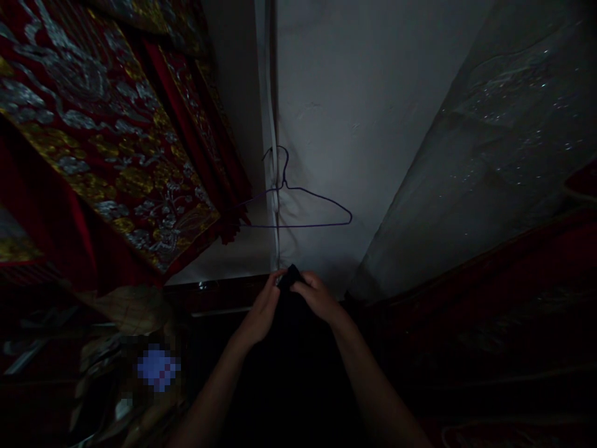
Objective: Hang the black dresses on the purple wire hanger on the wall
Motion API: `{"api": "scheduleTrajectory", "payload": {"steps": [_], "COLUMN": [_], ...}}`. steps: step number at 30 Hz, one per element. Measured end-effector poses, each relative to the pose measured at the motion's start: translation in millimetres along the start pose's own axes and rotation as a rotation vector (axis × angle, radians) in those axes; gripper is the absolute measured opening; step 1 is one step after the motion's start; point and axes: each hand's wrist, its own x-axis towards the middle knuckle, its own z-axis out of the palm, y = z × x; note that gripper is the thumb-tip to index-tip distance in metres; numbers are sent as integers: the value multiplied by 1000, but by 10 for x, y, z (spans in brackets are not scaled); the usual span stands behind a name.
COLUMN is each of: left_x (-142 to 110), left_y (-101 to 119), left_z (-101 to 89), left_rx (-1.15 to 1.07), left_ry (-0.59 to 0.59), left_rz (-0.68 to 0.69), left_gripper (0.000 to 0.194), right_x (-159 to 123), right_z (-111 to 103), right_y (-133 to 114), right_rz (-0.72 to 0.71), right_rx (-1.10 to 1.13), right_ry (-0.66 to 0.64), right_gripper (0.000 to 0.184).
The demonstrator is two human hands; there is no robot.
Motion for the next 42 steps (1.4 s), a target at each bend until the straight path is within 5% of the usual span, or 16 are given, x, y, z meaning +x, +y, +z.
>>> {"api": "scheduleTrajectory", "payload": {"steps": [4,7,9,12,16,21,26,30,35,38,42], "left_x": [-59,-51,-30,-19,-57,84,520,676,543,460,553], "left_y": [-214,-236,-198,-152,-215,-165,374,701,660,659,880], "left_z": [-281,-539,-711,-937,-1161,-1322,-1447,-1582,-1750,-1811,-1722], "left_rx": [235,323,402,512,624,656,739,801,842,890,885], "left_ry": [-424,-483,-475,-479,-438,-172,89,33,-155,-98,30], "left_rz": [-196,-186,-183,-188,-243,-154,130,267,141,119,283], "left_gripper": [55,45,41,37,31,29,27,25,24,25,25], "right_x": [347,717,943,1128,984,543,404,381,377,414,433], "right_z": [-309,-383,-372,-396,-675,-1151,-1347,-1333,-1257,-1172,-911], "right_y": [-199,-165,-47,160,272,11,-323,-427,-340,-229,-134], "right_rz": [-210,-314,-296,-220,-250,-285,-245,-254,-277,-269,-258], "right_rx": [-112,-108,-145,-273,-331,-374,-409,-488,-507,-452,-394], "right_ry": [70,193,249,244,197,182,143,192,201,142,20], "right_gripper": [12,26,35,25,23,28,32,34,31,31,32]}}
